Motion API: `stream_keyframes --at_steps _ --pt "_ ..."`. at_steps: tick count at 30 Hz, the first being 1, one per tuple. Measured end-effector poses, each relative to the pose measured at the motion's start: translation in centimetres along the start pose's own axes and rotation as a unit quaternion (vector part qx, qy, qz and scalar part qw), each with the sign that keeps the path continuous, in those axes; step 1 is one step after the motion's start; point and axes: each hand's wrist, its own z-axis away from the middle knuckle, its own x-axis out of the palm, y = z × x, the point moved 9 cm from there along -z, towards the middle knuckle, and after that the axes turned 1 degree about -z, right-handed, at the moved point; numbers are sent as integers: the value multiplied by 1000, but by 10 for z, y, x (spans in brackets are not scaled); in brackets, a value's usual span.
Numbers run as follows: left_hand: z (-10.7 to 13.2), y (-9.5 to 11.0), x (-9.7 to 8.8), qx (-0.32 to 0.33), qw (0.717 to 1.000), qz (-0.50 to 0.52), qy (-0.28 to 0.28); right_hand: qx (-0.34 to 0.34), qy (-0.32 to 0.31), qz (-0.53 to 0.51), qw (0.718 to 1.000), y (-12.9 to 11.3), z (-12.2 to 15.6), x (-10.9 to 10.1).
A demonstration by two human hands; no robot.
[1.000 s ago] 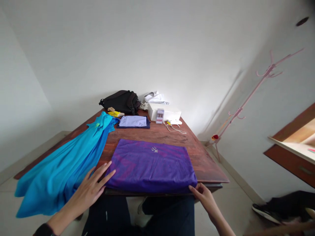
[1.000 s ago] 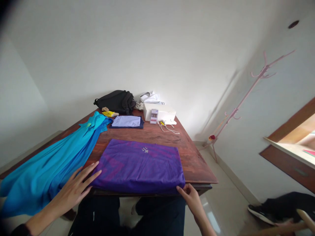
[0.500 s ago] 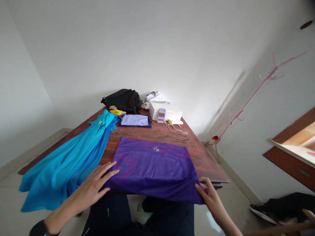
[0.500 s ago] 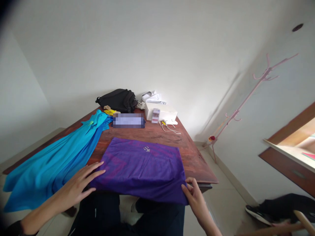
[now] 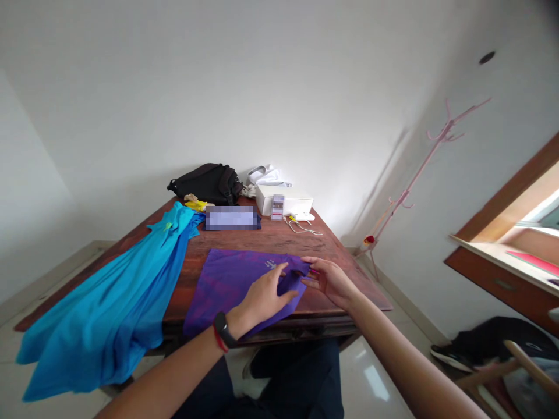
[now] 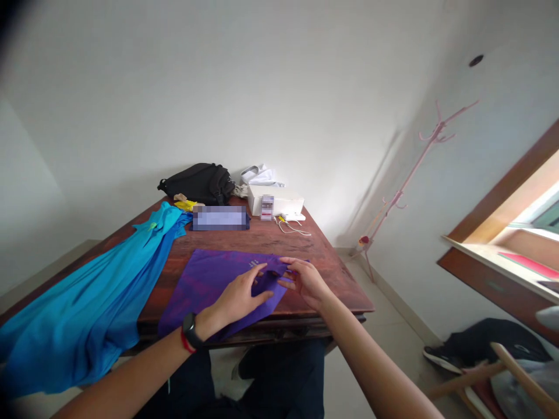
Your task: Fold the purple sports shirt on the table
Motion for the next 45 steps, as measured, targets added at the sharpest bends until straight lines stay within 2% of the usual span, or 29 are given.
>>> stream_keyframes --at_steps 3,6,8,10,12,19,21,23,26,28,33,38,41,45 --pt "-26 -7 7 -16 1000 26 7 -5 -33 34 999 -1 -15 9" --pt "-37 -8 6 5 997 80 9 -73 -64 168 981 -9 -24 14" --pt "-40 -8 4 19 994 106 6 -162 -68 299 938 -21 -25 19" --pt "-41 -8 3 21 994 110 -1 -246 -59 410 876 -32 -23 25" --pt "-42 -9 2 17 994 107 -10 -292 -53 473 829 -39 -20 30" --pt "-44 -5 -2 18 996 82 -30 -368 -34 556 745 -63 -13 46" --pt "-37 -11 2 -14 999 27 -41 -393 -44 546 739 -72 -9 52" --pt "-24 -20 8 -60 996 -35 -57 -396 -40 530 749 -81 -7 54" --pt "3 -32 11 -110 987 -94 -72 -383 -2 515 767 -94 -6 47" --pt "21 -39 6 -125 982 -124 -70 -384 23 510 769 -101 -3 41" --pt "65 -71 -32 -196 957 -206 -50 -406 62 484 772 -116 3 26" --pt "111 -99 -65 -238 943 -229 -30 -430 122 438 780 -129 8 5" --pt "138 -115 -86 -241 941 -234 26 -442 152 423 777 -134 12 -7" --pt "163 -123 -120 -171 948 -232 133 -457 185 419 762 -136 22 -21"
